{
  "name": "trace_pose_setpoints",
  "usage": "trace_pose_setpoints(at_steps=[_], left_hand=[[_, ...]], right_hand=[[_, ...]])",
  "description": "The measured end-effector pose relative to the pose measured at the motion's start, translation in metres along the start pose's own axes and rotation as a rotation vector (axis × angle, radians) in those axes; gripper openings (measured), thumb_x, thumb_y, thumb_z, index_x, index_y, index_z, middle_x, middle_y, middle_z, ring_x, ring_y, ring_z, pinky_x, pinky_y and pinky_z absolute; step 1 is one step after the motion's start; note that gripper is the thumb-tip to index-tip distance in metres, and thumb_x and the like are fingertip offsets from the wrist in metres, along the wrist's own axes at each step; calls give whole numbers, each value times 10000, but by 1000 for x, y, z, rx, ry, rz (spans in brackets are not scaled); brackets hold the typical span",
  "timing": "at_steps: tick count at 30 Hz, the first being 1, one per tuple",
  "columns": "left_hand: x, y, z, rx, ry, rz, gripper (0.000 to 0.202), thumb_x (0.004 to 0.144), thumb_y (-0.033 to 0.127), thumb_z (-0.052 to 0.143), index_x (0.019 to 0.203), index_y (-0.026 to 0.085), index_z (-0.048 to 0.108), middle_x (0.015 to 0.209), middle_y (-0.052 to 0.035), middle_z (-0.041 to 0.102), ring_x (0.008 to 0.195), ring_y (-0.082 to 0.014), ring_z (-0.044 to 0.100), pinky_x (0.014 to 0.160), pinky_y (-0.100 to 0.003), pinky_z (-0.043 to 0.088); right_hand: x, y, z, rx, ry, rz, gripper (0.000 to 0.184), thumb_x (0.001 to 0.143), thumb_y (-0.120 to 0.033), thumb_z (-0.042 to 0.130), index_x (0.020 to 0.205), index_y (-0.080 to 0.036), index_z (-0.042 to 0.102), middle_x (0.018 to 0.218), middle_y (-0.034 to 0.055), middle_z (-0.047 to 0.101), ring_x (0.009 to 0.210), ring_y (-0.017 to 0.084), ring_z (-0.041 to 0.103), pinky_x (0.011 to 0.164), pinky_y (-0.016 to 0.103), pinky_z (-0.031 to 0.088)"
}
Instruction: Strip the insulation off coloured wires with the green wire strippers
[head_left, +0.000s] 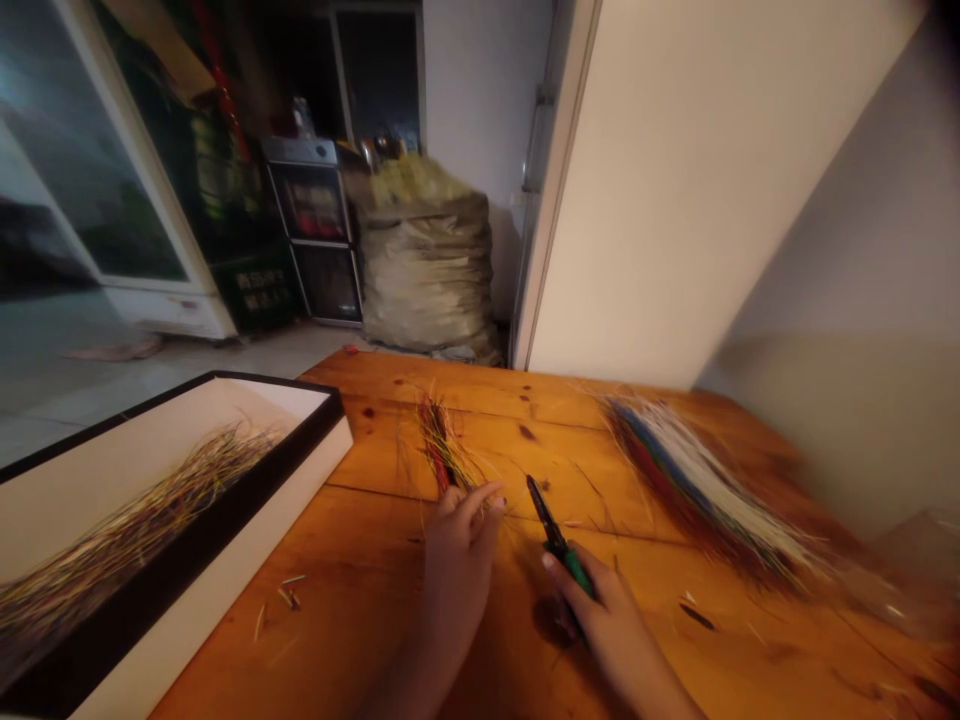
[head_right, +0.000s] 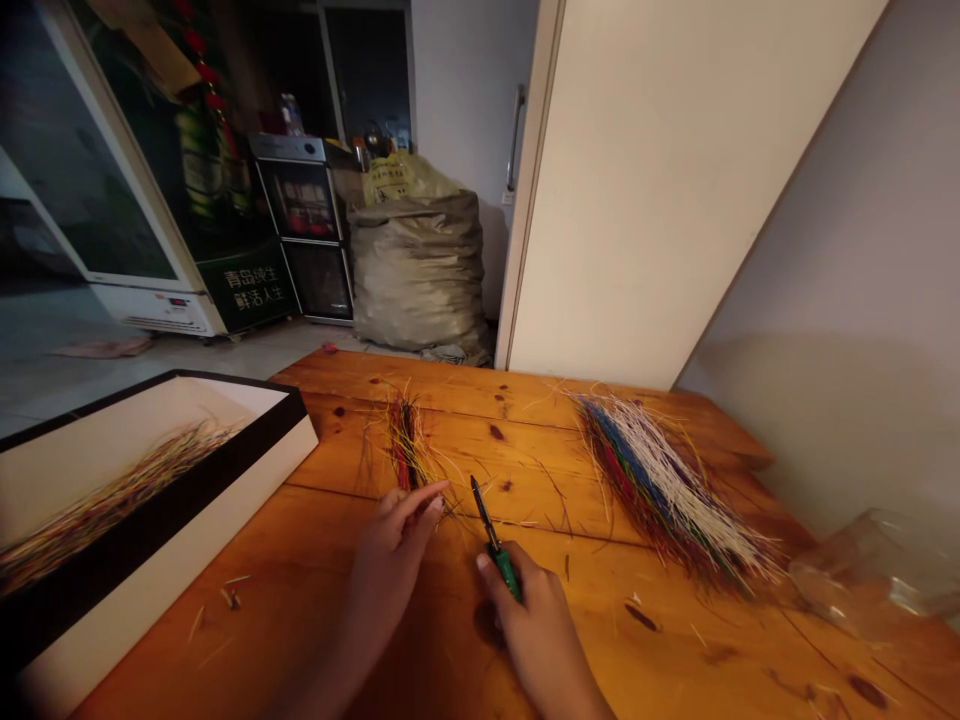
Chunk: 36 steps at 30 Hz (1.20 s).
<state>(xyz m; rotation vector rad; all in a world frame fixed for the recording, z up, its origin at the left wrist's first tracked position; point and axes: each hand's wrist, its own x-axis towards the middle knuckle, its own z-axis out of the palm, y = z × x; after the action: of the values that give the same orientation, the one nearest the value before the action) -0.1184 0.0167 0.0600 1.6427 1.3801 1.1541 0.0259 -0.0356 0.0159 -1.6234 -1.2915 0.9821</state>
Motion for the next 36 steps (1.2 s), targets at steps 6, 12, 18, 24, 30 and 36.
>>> trace_pose_setpoints(at_steps=[6, 12, 18, 24, 30, 36], left_hand=[[-1, -3, 8, 75, -137, 82, 343, 834, 355, 407, 543, 174, 432, 630, 6, 440, 645, -135, 436, 628, -264, 296], [-7, 1, 22, -476, -217, -368, 311, 753, 373, 468, 560, 191, 305, 522, 60, 271, 481, -77, 220, 491, -239, 179], [-15, -2, 36, -642, -145, -430, 328, 713, 397, 520, 565, 186, 318, 515, 71, 268, 476, -60, 190, 472, -226, 167], [-17, -6, 42, -623, -39, -445, 311, 696, 387, 509, 553, 191, 315, 515, 65, 279, 481, -70, 228, 477, -225, 199], [-14, -10, 39, -572, -24, -377, 272, 696, 365, 518, 566, 188, 357, 555, 48, 338, 529, -87, 300, 511, -229, 251], [-12, -13, 34, -565, -63, -317, 283, 716, 340, 513, 555, 187, 337, 539, 51, 314, 514, -80, 279, 507, -228, 245]], right_hand=[[2, 1, -2, -14, 14, -30, 373, 790, -563, 467, 693, -207, 520, 520, -20, 518, 492, 143, 499, 495, 241, 374], [9, 5, -7, 172, -39, 112, 438, 697, -624, 539, 666, -192, 482, 500, -40, 483, 413, 112, 479, 417, 229, 365], [13, 1, -11, 324, -30, 155, 525, 559, -669, 640, 626, -175, 476, 492, -48, 480, 394, 80, 452, 394, 210, 350], [11, -4, -6, 544, -157, 316, 496, 580, -613, 680, 629, -139, 543, 481, -21, 516, 381, 71, 443, 393, 205, 326], [1, -17, -6, 930, -305, 386, 395, 674, -503, 678, 798, -138, 592, 611, -19, 541, 465, 82, 493, 440, 213, 369], [12, -8, -6, 638, -120, 269, 420, 651, -572, 644, 710, -168, 544, 554, -29, 501, 449, 95, 445, 450, 230, 337]])
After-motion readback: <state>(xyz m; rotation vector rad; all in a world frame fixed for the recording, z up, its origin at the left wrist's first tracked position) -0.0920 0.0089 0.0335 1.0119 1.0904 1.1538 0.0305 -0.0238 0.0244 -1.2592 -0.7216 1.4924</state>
